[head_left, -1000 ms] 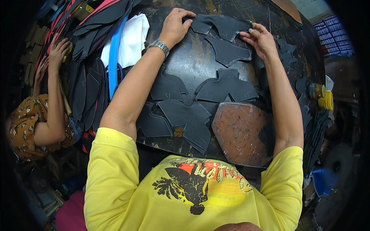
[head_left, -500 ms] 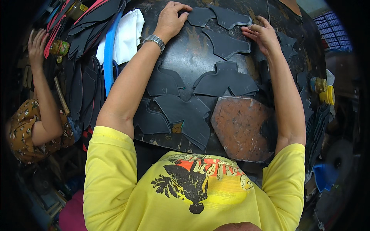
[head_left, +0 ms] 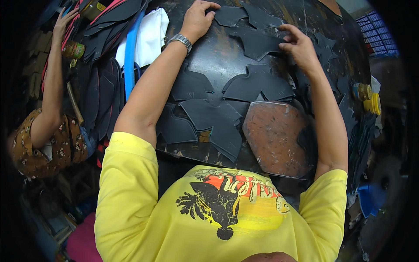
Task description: The person repeatedly picks up, aligns, and stacks black leather pieces on a cluttered workbench. They handle the pieces one at a time, occasionally comparing shapes and placing them into small piles. The task continues throughout the clip without a visible final state.
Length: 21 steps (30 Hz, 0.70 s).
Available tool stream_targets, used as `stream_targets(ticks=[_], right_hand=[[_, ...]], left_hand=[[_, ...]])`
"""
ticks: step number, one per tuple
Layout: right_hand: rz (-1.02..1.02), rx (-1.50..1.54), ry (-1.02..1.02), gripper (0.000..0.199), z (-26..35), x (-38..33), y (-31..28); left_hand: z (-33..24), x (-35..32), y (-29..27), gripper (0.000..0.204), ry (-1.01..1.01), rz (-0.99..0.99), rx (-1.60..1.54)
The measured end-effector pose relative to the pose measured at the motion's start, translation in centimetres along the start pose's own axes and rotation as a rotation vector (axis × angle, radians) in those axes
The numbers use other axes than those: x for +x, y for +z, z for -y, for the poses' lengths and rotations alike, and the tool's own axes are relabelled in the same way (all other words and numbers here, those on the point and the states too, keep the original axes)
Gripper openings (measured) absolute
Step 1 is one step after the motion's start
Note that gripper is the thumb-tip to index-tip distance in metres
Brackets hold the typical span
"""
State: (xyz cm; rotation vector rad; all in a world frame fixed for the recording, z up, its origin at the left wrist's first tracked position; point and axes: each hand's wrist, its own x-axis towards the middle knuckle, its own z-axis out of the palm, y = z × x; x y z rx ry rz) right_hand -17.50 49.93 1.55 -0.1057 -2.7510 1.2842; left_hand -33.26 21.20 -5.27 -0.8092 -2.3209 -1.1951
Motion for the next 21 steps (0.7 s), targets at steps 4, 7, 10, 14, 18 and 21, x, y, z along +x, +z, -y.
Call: stream_targets(ticks=[4,7,10,14,18,21], right_hand=[[-0.170,0.414,-0.033,0.044,2.7,-2.5,-2.4],[-0.131,0.514,0.001,0.042,5.3,-7.3,-4.3],[-0.003,0.545,0.078,0.040,6.8,-13.1,-4.2],[-0.013,0.499,0.249,0.032,6.8,-19.4,-1.1],[-0.158,0.062,0.029,0.032,6.5,-22.1,1.0],[-0.201,-0.201,-0.053,0.033,7.0,-23.6,1.1]], left_hand=[[0.7,0.0,0.5,0.025,0.005,-0.009,0.035],[0.7,-0.1,0.7,0.026,-0.021,-0.014,0.057],[0.7,-0.2,0.3,0.028,-0.043,0.019,0.057],[1.0,0.3,0.2,0.029,-0.023,0.032,0.134],[1.9,1.4,-0.3,0.030,-0.057,0.077,0.040],[1.4,1.7,-1.7,0.033,-0.117,0.035,-0.066]])
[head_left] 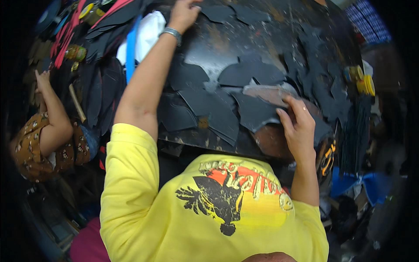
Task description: The person repeatedly picks up, aligns, and stacks black leather pieces on a cluttered workbench. They handle the pieces one at a time, occasionally comparing shapes and placing them into small piles. The task continues throughout the clip without a visible final state.
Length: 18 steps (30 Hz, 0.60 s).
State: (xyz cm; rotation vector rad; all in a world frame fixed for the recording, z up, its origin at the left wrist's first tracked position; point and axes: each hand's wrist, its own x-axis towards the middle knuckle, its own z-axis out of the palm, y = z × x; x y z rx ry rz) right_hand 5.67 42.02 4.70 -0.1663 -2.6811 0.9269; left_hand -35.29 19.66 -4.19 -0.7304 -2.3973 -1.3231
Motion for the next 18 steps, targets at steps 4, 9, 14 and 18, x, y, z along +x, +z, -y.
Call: stream_targets(ticks=[4,9,14,18], right_hand=[[-0.075,-0.047,0.042,0.037,-0.4,-1.7,-2.8],[-0.180,-0.083,0.099,0.043,-3.4,-3.4,-6.5],[0.094,-0.294,0.083,0.074,-5.7,-5.0,-7.6],[0.123,-0.232,0.108,0.073,-6.5,-5.6,-7.3]], left_hand=[[-5.4,-1.7,-2.6,0.039,0.036,-0.029,-0.120],[-16.9,-12.4,-5.1,0.028,0.309,0.343,-0.164],[-23.3,-20.0,-3.6,0.041,0.342,0.647,0.014],[-23.9,-21.9,-1.9,0.051,0.344,0.685,0.100]])
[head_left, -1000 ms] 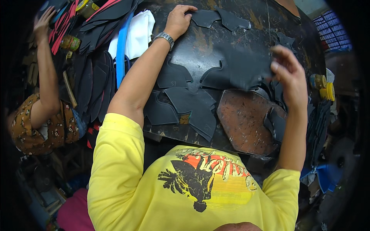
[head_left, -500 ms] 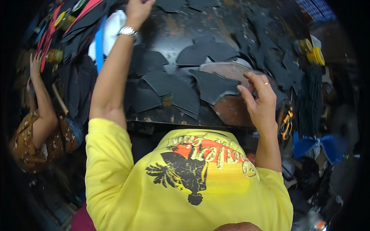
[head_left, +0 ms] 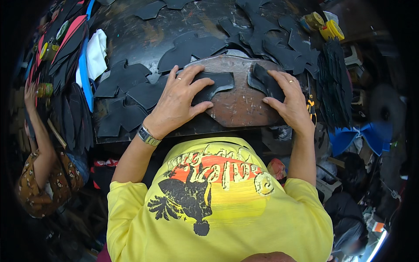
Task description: The person repeatedly picks up, aligns, and stacks black leather pieces on a cluttered workbench. They handle the pieces one at a time, occasionally comparing shapes and placing them into small piles. The task continues throughout the clip without a visible final state.
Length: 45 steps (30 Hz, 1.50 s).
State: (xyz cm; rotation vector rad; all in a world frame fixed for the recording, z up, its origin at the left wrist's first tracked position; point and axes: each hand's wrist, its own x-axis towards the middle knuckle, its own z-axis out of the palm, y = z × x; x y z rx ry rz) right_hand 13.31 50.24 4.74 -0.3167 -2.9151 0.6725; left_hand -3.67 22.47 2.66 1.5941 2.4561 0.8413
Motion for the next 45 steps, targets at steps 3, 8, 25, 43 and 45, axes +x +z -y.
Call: stream_targets(ticks=[3,8,25,43,45], right_hand=[[-0.041,0.030,0.010,0.071,-0.3,-0.1,0.2],[-0.044,-0.076,-0.021,0.068,-0.3,0.0,0.3],[-0.113,0.007,-0.023,0.067,-0.7,0.0,1.1],[-0.103,-0.063,-0.074,0.065,-1.5,0.5,0.4],[-0.120,-0.069,-0.061,0.064,-1.1,0.5,0.5]], left_hand=[[0.0,0.1,0.8,0.051,-0.018,0.003,0.014],[-0.4,-0.2,0.8,0.050,-0.045,0.014,0.008],[-1.3,0.2,0.6,0.051,-0.122,0.050,0.056],[-1.4,-0.6,1.5,0.052,-0.085,-0.001,0.052],[-1.5,-0.7,1.6,0.053,-0.062,-0.066,0.073]])
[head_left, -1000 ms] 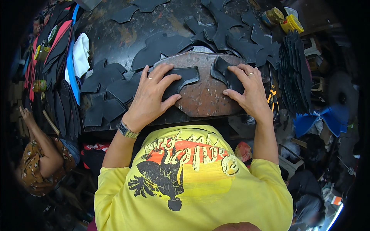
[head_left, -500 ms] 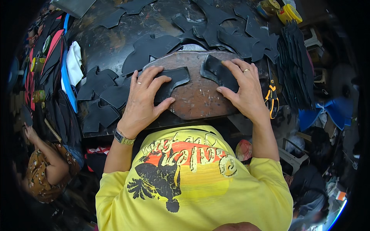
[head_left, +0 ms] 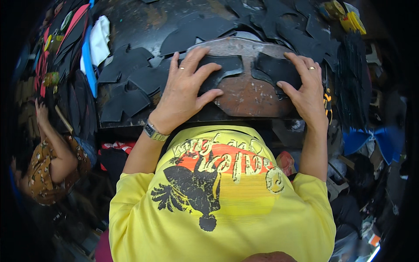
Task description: The person repeatedly picks up, aligns, and stacks black leather pieces on a cluttered workbench. They handle the pieces one at a time, occasionally comparing shapes and placing them into small piles. The task continues throughout the clip without a visible final state.
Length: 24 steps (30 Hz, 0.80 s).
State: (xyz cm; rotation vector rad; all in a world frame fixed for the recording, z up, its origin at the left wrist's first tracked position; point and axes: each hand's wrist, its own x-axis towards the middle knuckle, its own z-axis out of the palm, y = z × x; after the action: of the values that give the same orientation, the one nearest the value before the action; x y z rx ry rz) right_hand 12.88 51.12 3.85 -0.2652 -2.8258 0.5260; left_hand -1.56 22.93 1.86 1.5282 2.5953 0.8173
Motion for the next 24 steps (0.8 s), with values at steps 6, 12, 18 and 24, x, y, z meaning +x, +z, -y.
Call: stream_targets(ticks=[6,12,18,24], right_hand=[[-0.053,0.080,0.037,0.055,0.6,0.8,0.0],[-0.094,0.584,0.188,0.038,-2.1,1.3,-0.6],[-0.062,0.256,0.165,0.046,-3.5,2.5,-1.2],[0.032,0.281,0.028,0.046,2.6,2.5,-0.2]], left_hand=[[0.0,-1.8,-1.2,0.043,0.023,-0.111,-0.092],[0.8,-5.0,-3.5,0.028,-0.103,-0.267,-0.053],[3.6,-9.6,-6.0,0.019,-0.307,-0.575,0.073],[6.0,-14.5,-8.1,0.020,-0.519,-0.674,0.224]])
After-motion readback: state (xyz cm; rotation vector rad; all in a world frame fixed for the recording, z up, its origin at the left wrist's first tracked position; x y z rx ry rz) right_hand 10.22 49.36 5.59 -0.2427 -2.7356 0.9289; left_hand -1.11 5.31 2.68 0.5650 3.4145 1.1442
